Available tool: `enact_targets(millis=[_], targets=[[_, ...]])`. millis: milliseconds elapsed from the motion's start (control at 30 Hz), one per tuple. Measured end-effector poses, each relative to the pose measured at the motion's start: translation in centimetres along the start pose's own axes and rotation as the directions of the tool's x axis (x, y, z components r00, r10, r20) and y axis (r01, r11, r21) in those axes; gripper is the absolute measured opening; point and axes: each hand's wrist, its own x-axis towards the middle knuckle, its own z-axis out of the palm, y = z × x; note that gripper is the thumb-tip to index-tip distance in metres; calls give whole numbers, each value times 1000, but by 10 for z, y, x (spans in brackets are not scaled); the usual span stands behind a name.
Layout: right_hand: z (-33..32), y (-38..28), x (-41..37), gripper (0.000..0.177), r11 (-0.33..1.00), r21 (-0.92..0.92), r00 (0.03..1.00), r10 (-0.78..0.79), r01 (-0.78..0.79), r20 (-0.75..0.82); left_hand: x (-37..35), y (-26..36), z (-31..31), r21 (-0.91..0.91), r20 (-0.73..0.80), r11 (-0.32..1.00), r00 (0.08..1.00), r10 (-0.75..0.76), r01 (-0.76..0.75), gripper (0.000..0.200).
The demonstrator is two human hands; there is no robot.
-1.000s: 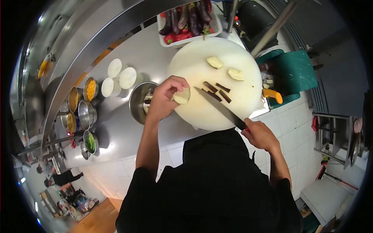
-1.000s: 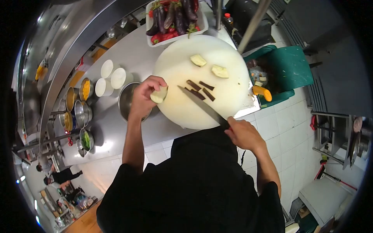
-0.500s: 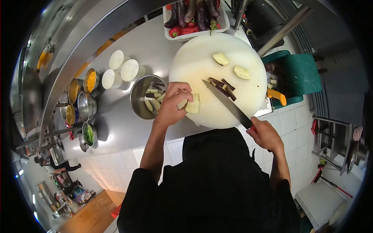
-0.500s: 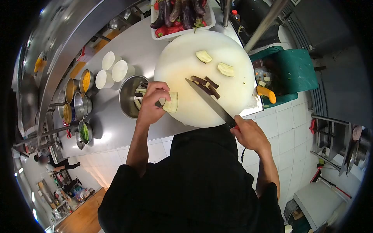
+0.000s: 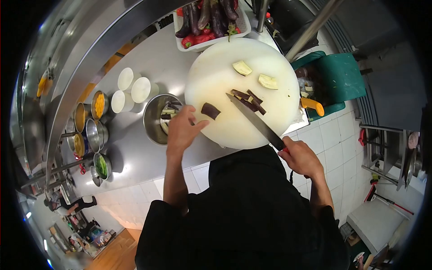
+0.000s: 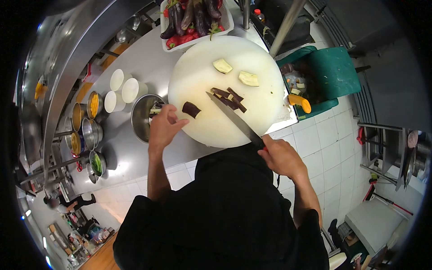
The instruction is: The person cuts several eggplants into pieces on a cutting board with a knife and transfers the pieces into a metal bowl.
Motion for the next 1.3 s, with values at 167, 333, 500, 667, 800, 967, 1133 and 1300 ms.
enact_targets(millis=[167, 333, 500, 667, 800, 967, 1133, 1300], targets=[[-1, -5, 3, 24, 999, -11, 998, 47, -47, 38, 18, -20, 19, -107, -104, 829, 836, 539, -548, 36], [-5, -27, 3, 21, 970, -229, 996, 72, -84, -59, 9, -1, 60, -103, -193, 679, 685, 703, -727, 28], [11, -62, 2, 15, 928, -372, 998, -25, 4, -51, 16, -9, 70, 191, -218, 444, 404, 889, -875, 25], [2, -67, -16, 12, 929, -370, 1000, 3, 1, 11, 21, -9, 72, 194, -238, 405, 358, 903, -893, 21], [9, -67, 0, 12, 946, -325, 1000, -17, 20, 12, 24, -7, 76, 183, -282, 418, 360, 889, -890, 20], [24, -45, 54, 17, 954, -297, 999, -35, 36, 10, 21, -6, 72, 79, -290, 460, 421, 859, -884, 21], [-9, -37, 22, 21, 971, -238, 999, -39, 33, -19, 32, 9, 43, 2, -519, 560, 478, 709, -828, 23], [4, -45, 11, 24, 951, -256, 983, -148, 172, 110, 120, 88, 6, 162, -198, 492, 461, 865, -855, 39]])
